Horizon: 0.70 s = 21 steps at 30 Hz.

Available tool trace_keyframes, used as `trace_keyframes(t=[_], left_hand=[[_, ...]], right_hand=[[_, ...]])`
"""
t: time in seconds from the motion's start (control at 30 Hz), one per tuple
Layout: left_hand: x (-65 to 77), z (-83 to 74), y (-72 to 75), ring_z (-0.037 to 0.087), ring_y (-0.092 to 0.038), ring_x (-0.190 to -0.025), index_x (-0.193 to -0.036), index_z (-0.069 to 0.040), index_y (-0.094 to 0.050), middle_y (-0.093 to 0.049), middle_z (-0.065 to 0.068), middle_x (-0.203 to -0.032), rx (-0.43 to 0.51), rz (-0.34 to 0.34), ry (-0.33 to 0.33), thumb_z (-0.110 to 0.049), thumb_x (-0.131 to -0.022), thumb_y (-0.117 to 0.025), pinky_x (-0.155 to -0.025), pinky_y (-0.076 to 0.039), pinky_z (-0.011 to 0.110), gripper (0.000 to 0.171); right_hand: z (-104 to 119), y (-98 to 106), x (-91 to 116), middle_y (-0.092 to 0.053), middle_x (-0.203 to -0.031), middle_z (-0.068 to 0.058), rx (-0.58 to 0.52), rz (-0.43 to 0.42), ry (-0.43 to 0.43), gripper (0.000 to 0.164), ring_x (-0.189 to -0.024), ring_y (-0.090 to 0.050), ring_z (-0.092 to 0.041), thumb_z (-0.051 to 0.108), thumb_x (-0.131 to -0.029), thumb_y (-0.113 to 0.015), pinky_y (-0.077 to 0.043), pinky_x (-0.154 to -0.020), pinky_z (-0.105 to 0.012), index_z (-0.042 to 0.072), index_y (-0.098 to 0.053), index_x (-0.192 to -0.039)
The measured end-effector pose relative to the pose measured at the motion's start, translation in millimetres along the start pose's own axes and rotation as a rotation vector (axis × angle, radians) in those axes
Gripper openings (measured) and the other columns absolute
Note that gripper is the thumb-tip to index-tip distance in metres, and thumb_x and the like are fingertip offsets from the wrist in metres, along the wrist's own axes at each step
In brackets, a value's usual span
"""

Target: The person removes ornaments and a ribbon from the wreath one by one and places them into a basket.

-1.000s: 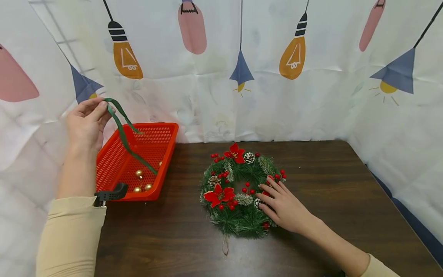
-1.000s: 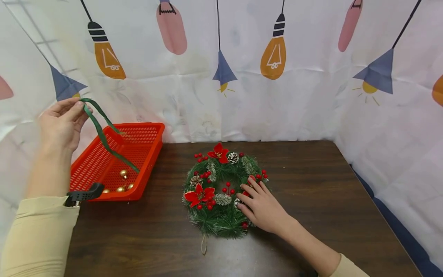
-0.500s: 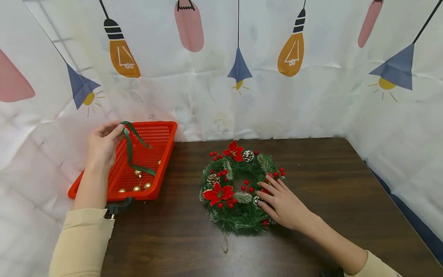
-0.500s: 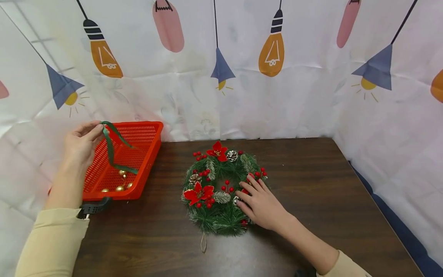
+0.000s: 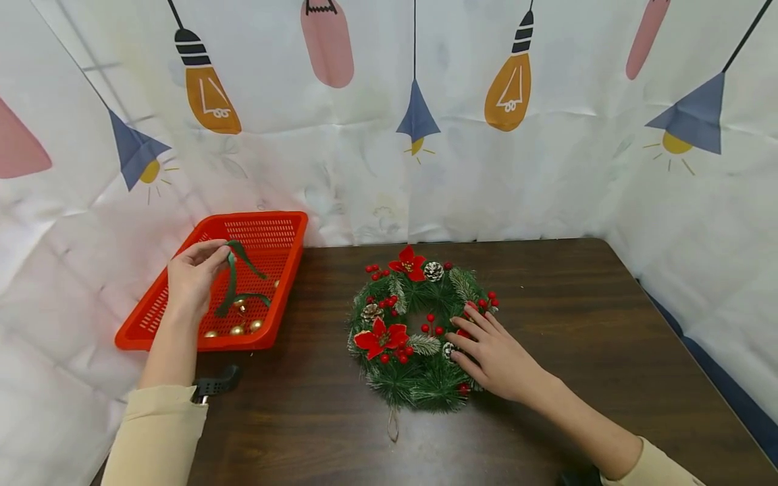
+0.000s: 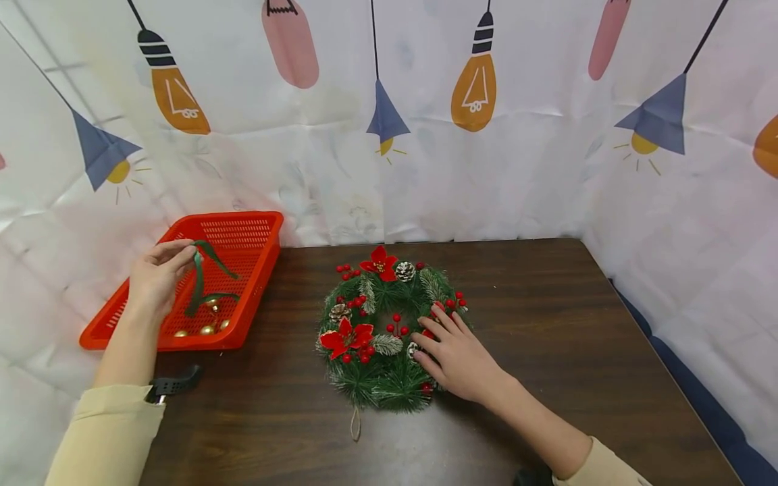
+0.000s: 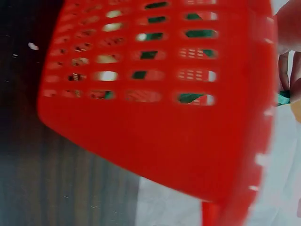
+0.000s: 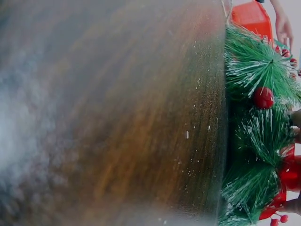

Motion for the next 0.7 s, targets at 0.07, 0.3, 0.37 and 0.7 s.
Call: trace_keyframes(t=[0.07,0.3,0.37,0.7], left_hand=[[2.3,6.0,1.8,0.011,-0.069,-0.086,-0.122,0.000,-0.071,-0.068,0.002,-0.101,-0.020,0.009,0.018,-0.013,-0.093,-0.077,-0.085,-0.055,0.019,0.032],[7.5,22.0,-0.2,0.006,-0.064,-0.103,-0.131,-0.009,-0.063,-0.059,-0.003,-0.118,-0.200,0.069,0.066,-0.022,-0.097,-0.073,-0.091,-0.052,0.017,0.037],[9.6,23.7,-0.3,0.005,-0.063,-0.104,-0.132,-0.012,-0.062,-0.057,-0.005,-0.120,-0.276,0.073,0.066,-0.025,-0.098,-0.072,-0.093,-0.052,0.018,0.038],[32.7,11.8,-27.4,0.014,-0.058,-0.111,-0.135,-0.013,-0.063,-0.063,0.000,-0.124,-0.717,0.112,-0.110,-0.042,-0.102,-0.063,-0.084,-0.050,0.021,0.044]], right_hand=[[0,0,0,-0.056,-0.147,-0.014,0.001,0.000,-0.001,0.038,-0.148,-0.032,-0.042,0.035,-0.104,-0.061,-0.028,-0.115,-0.066,0.014,-0.069,-0.134],[0,0,1,-0.055,-0.148,-0.014,-0.007,-0.005,-0.008,0.038,-0.148,-0.031,-0.041,0.035,-0.103,-0.062,-0.028,-0.115,-0.066,0.013,-0.069,-0.134],[0,-1,1,-0.054,-0.148,-0.014,-0.011,0.003,-0.012,0.039,-0.149,-0.031,-0.041,0.035,-0.104,-0.061,-0.027,-0.115,-0.065,0.013,-0.069,-0.135],[-1,2,2,-0.054,-0.148,-0.014,-0.022,0.007,-0.021,0.039,-0.149,-0.030,-0.041,0.035,-0.104,-0.061,-0.027,-0.116,-0.065,0.013,-0.068,-0.136]])
Point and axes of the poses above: each hand's wrist, its own x-axis away from the middle knuckle, its own y-axis out of the back of the hand, z = x × y, the point moved 10 cm from there along -x, towards the middle knuckle
